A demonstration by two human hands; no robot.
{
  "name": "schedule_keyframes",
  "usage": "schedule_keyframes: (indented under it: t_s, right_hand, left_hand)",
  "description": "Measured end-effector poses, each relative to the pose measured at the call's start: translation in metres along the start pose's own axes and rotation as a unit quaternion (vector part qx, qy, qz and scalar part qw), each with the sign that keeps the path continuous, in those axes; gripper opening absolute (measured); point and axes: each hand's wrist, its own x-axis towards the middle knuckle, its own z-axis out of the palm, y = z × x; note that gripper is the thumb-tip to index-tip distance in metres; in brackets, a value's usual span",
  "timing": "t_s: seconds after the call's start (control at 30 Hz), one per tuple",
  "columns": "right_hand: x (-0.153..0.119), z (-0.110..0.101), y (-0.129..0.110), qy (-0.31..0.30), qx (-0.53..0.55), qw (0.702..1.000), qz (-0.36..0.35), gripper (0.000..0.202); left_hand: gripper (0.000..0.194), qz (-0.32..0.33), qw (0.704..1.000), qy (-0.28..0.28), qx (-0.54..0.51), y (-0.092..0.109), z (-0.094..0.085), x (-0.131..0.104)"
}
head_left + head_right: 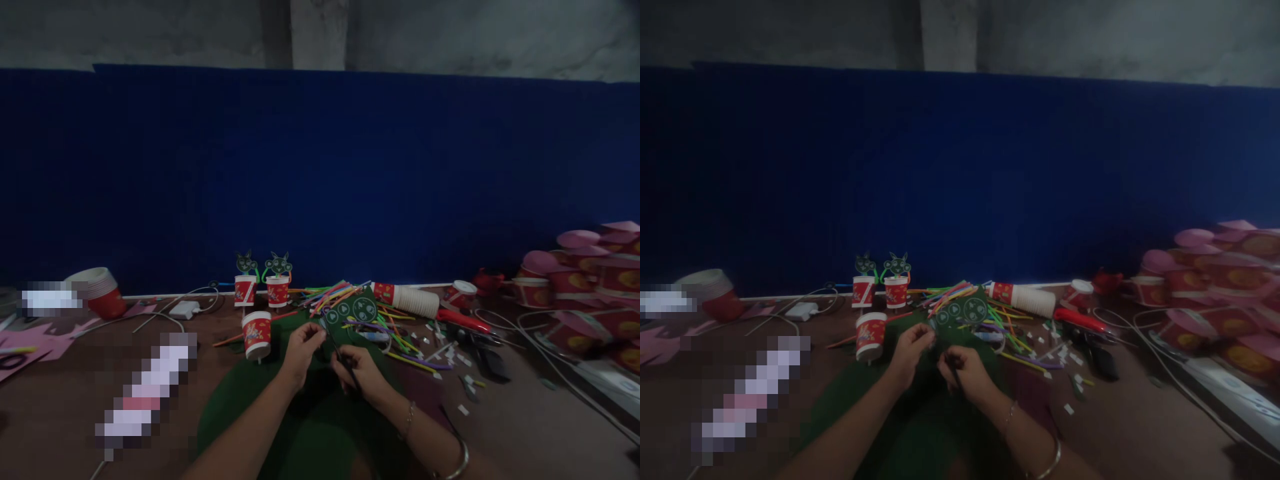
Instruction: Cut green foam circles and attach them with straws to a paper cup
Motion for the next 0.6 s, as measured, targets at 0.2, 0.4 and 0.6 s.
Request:
schedule_keyframes:
  t_s: [0.2,0.4,0.6]
  right_hand:
    - [0.0004,-0.0009,0.0035,-0.012,-0.006,1.0,-0.023,0.022]
    - [0.0015,-0.0001,0.0052,-0.002,0.001,1.0,-0.027,0.024]
    - [0.0014,-0.0003,0.0051,-0.011,0.0,0.999,-0.04,0.026]
  left_hand:
    - [0.014,-0.006,1.0,-0.008,0.009,-0.0001,0.0006,0.0006]
    - [0.017,-0.013,1.0,0.002,0.008,0.0017,0.003,-0.002]
    - [0.016,-0.031,1.0,0.001,0.0,0.0006,0.0046,-0.0034]
